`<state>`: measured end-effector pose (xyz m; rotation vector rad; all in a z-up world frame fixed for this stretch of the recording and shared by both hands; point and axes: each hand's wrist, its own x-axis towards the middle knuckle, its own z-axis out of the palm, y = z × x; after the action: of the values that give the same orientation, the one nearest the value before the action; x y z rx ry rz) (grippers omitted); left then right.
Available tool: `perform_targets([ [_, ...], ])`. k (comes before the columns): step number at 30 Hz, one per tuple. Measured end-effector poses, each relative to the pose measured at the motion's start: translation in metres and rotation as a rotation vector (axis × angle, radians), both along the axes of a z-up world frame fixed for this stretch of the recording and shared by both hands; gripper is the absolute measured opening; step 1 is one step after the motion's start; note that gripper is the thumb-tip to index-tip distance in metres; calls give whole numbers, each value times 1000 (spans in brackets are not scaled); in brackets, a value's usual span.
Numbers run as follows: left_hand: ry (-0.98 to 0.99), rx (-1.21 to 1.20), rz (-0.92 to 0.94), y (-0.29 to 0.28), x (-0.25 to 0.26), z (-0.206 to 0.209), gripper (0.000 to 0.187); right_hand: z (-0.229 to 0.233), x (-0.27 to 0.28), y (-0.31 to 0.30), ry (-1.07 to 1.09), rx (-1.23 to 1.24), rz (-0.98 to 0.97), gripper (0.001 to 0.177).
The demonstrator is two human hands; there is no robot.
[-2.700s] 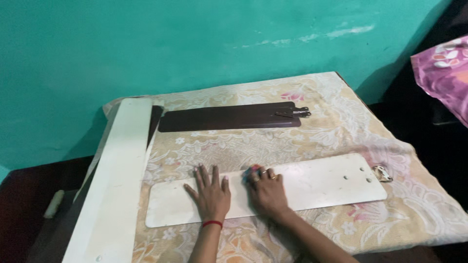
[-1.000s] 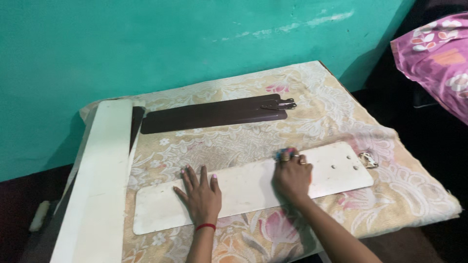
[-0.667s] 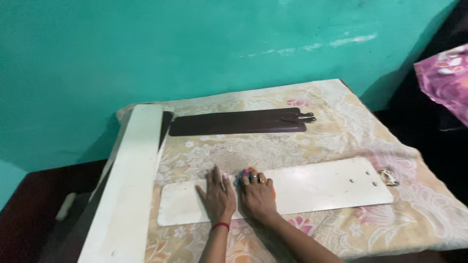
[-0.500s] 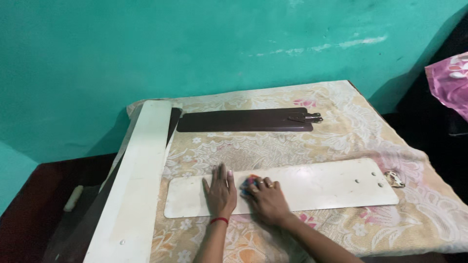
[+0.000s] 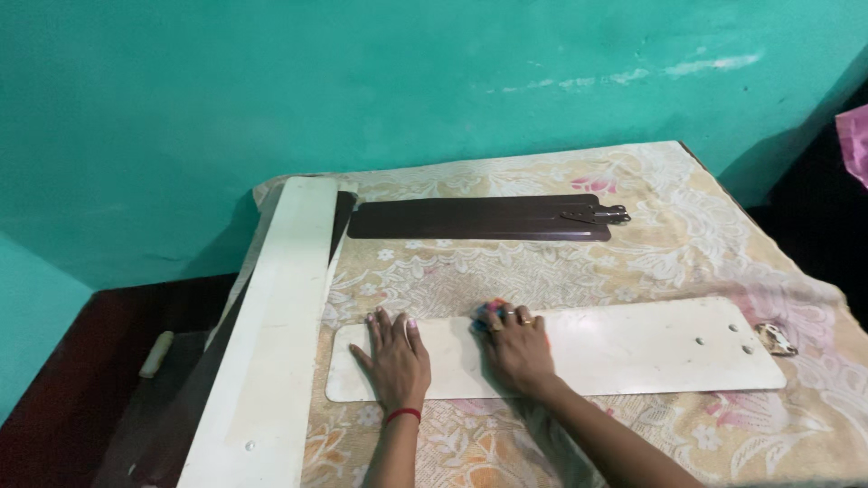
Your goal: The person wipes several ceiling fan blades with a cloth on a table. They handle white and dark brown blades one at a time, turning them over to clean both sides, then stack them on the table.
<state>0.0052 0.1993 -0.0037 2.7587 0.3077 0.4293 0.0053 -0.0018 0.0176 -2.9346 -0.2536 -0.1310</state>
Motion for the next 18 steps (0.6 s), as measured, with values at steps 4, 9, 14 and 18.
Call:
perform_targets([
  [4,-82,-11,-84,14,13,-29,52,5,-15,26,-20,17,203,48],
  [9,-102,285,-181,102,19,-47,54,12,-36,-9,120,-71,350,47],
  [14,-105,90,-106,97,6,-26,49,8,-4,12,14,-61,220,49],
  [18,-84,-33,-90,92,2,-8,46,5,12,66,-3,-95,266,50],
])
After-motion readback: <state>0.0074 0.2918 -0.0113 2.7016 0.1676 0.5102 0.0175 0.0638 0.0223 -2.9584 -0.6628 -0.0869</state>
